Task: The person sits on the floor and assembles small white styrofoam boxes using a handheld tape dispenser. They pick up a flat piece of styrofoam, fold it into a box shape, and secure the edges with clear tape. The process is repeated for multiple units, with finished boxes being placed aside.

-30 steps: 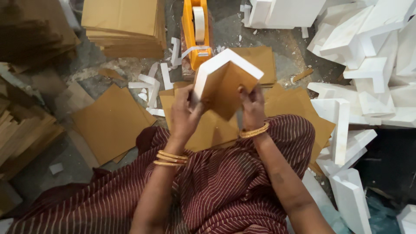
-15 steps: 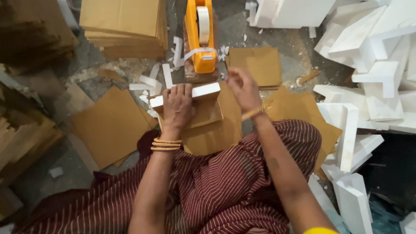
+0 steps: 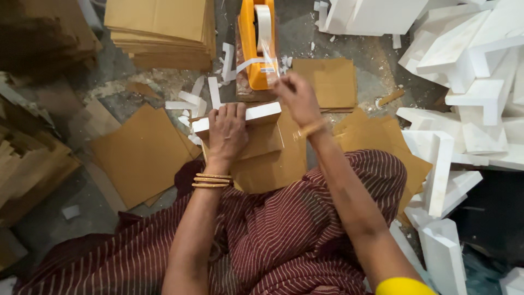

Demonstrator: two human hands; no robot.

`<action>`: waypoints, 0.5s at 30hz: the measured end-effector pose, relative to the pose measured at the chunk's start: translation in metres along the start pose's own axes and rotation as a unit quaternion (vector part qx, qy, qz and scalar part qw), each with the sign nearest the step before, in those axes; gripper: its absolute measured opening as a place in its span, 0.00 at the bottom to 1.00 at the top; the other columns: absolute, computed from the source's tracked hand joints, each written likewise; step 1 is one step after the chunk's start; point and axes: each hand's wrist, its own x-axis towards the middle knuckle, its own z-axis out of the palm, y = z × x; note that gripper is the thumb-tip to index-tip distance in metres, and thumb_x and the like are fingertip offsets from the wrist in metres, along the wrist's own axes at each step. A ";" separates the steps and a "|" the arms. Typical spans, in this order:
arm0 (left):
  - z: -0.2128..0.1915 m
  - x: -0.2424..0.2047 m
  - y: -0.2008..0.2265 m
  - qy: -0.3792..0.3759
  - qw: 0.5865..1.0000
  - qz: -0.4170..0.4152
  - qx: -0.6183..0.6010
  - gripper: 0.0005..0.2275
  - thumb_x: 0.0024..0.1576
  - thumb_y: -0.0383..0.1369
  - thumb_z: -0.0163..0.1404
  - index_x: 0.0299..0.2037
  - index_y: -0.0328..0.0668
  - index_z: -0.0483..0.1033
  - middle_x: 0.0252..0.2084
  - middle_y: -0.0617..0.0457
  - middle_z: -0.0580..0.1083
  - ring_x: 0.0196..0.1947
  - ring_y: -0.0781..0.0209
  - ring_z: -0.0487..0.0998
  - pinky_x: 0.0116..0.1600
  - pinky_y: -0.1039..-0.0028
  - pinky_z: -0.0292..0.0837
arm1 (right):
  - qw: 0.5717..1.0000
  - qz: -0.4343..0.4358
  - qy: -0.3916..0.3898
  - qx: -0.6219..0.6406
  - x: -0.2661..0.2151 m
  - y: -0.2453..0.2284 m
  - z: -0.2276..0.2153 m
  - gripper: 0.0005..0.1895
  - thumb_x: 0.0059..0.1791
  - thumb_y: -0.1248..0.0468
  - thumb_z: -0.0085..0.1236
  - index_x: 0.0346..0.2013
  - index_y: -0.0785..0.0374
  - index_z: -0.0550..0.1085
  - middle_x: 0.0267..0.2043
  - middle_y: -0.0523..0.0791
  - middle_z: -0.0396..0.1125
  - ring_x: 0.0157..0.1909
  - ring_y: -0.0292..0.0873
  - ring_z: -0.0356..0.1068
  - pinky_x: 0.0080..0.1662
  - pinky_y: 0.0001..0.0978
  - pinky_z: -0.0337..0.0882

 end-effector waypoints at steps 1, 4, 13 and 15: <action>0.002 0.001 0.000 0.002 1.000 0.000 0.002 0.17 0.48 0.27 0.52 0.49 0.41 0.71 0.44 0.49 0.72 0.48 0.51 0.72 0.56 0.59 0.63 | 0.998 0.024 -0.009 0.050 -0.016 -0.005 -0.001 0.10 0.58 0.62 0.56 0.45 0.68 0.75 0.34 0.39 0.68 0.35 0.33 0.63 0.38 0.24 0.67; 0.006 0.008 -0.001 -0.012 1.000 -0.004 0.000 0.14 0.50 0.28 0.53 0.47 0.42 0.72 0.43 0.49 0.72 0.47 0.50 0.73 0.55 0.58 0.63 | 0.990 0.117 -0.015 0.073 -0.052 0.000 -0.002 0.09 0.55 0.62 0.55 0.45 0.65 0.74 0.35 0.39 0.72 0.36 0.32 0.70 0.42 0.23 0.74; 0.010 0.035 -0.004 -0.037 0.999 -0.005 -0.037 0.22 0.42 0.30 0.58 0.49 0.40 0.73 0.42 0.48 0.72 0.46 0.48 0.73 0.51 0.57 0.63 | 0.969 0.199 -0.040 0.139 -0.046 0.114 0.011 0.09 0.53 0.66 0.59 0.46 0.67 0.76 0.34 0.42 0.73 0.31 0.32 0.69 0.34 0.24 0.70; 0.011 0.035 -0.005 -0.035 0.998 0.006 -0.045 0.21 0.43 0.30 0.58 0.49 0.41 0.73 0.42 0.48 0.72 0.46 0.49 0.73 0.51 0.57 0.63 | 0.964 0.214 -0.032 0.153 -0.036 0.126 0.009 0.08 0.52 0.67 0.59 0.44 0.69 0.77 0.32 0.43 0.73 0.28 0.33 0.68 0.31 0.26 0.69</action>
